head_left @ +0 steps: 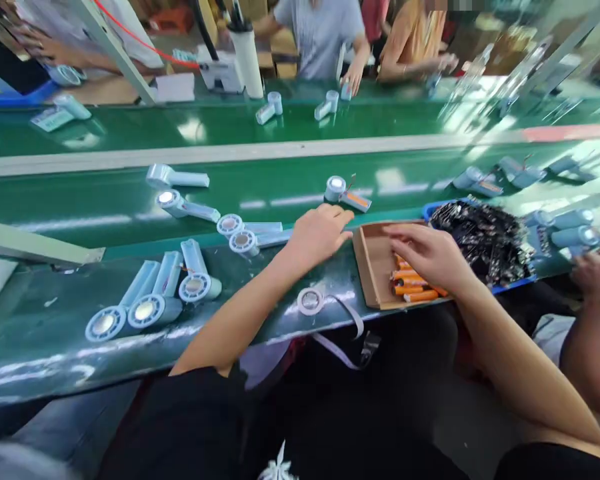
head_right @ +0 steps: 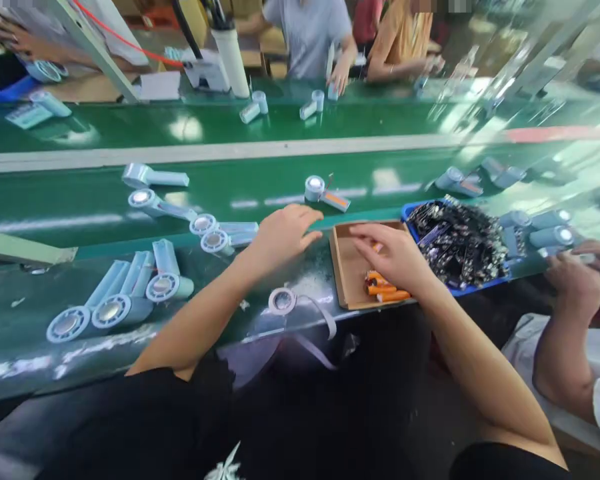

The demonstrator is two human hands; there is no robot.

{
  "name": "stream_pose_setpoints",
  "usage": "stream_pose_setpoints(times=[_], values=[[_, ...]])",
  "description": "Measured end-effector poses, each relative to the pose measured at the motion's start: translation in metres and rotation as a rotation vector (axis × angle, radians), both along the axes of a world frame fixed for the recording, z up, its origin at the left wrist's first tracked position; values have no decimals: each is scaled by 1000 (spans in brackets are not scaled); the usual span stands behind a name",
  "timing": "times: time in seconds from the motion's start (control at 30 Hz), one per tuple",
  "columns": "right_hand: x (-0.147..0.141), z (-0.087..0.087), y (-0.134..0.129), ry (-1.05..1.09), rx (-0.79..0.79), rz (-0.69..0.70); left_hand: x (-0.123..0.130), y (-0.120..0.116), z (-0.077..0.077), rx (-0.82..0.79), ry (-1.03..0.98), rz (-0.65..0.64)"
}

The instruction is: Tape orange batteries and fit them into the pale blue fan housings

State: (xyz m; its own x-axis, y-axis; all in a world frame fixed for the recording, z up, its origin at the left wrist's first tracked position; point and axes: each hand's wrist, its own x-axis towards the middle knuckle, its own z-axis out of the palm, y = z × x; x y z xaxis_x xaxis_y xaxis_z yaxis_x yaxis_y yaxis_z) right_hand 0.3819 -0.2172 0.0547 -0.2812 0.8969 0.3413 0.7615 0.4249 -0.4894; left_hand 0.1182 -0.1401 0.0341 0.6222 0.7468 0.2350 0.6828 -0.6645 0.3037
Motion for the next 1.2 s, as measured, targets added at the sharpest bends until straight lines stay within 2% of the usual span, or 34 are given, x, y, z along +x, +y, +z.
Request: stream_pose_setpoints(times=[0.1, 0.17, 0.2, 0.27, 0.33, 0.47, 0.53, 0.6, 0.77, 0.83, 0.87, 1.0, 1.03, 1.13, 1.2], values=[[8, -21, -105, 156, -84, 47, -57, -94, -25, 20, 2, -81], [-1, -39, -149, 249, -191, 31, -84, -133, -51, 44, -38, -110], [-10, -48, -161, 282, -242, 14, -92, -145, -63, 60, -69, -96], [-33, -62, -170, 326, -324, -31, -97, -155, -83, 104, -128, -60], [-56, -70, -162, 351, -409, -69, -92, -155, -88, 153, -162, -87], [-80, -68, -136, 362, -471, -46, -78, -153, -67, 246, -151, -219], [-79, -64, -134, 351, -496, 50, -78, -154, -58, 270, -137, -213], [-72, -62, -142, 333, -535, 179, -80, -154, -56, 269, -125, -176], [-48, -55, -168, 180, -637, 501, -83, -157, -67, 241, -90, -146], [-32, -47, -158, 92, -666, 518, -83, -160, -69, 231, -96, -160], [-23, -41, -146, 51, -637, 460, -84, -161, -70, 230, -105, -162], [27, -23, -63, -218, -267, -34, -84, -158, -69, 256, -188, -155], [39, -21, -39, -333, -204, -79, -83, -157, -68, 264, -210, -158], [63, -26, 20, -615, -183, 16, -77, -156, -65, 274, -248, -178], [67, -33, 43, -655, -225, 83, -71, -157, -64, 257, -253, -188]])
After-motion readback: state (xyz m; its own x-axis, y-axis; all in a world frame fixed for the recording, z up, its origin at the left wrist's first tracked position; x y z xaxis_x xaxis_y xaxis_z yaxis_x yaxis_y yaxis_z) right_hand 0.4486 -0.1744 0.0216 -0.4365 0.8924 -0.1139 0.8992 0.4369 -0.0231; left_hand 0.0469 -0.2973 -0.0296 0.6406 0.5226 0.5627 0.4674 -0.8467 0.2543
